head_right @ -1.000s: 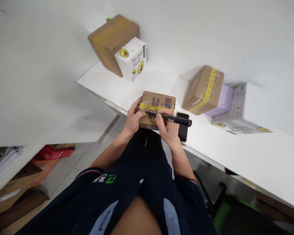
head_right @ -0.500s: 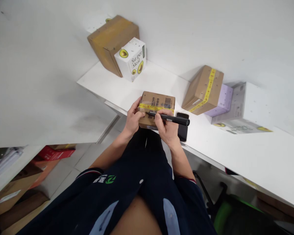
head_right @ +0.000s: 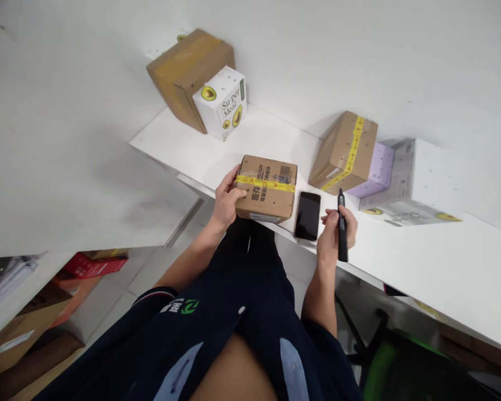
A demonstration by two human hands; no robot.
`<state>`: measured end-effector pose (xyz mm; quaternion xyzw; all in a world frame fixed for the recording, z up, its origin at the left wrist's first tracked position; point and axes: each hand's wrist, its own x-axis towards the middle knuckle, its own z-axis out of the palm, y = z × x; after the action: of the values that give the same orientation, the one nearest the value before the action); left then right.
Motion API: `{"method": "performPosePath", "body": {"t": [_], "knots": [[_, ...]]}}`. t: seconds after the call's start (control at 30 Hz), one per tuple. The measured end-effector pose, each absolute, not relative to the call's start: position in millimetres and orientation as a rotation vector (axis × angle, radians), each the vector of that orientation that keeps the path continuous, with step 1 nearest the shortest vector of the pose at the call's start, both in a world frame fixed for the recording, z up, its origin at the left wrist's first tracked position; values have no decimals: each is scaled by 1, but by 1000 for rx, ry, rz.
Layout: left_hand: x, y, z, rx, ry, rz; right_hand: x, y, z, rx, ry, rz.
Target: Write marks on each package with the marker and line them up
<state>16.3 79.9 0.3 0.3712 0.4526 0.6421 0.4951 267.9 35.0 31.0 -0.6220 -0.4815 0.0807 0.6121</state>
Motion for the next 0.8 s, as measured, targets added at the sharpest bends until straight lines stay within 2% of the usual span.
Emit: {"method": "performPosePath", "body": {"t": [0.17, 0.3, 0.57, 0.8], "knots": [[21, 90, -2, 891, 1125, 1611, 347, 16, -12, -1936, -1790, 13], [24, 98, -4, 912, 1158, 1656, 367, 19, -20, -2137, -2137, -66], [28, 115, -6, 973, 1207, 1707, 362, 42, -6, -2280, -2180, -21], [29, 119, -5, 996, 1231, 1709, 279, 27, -6, -2301, -2033, 125]]}}
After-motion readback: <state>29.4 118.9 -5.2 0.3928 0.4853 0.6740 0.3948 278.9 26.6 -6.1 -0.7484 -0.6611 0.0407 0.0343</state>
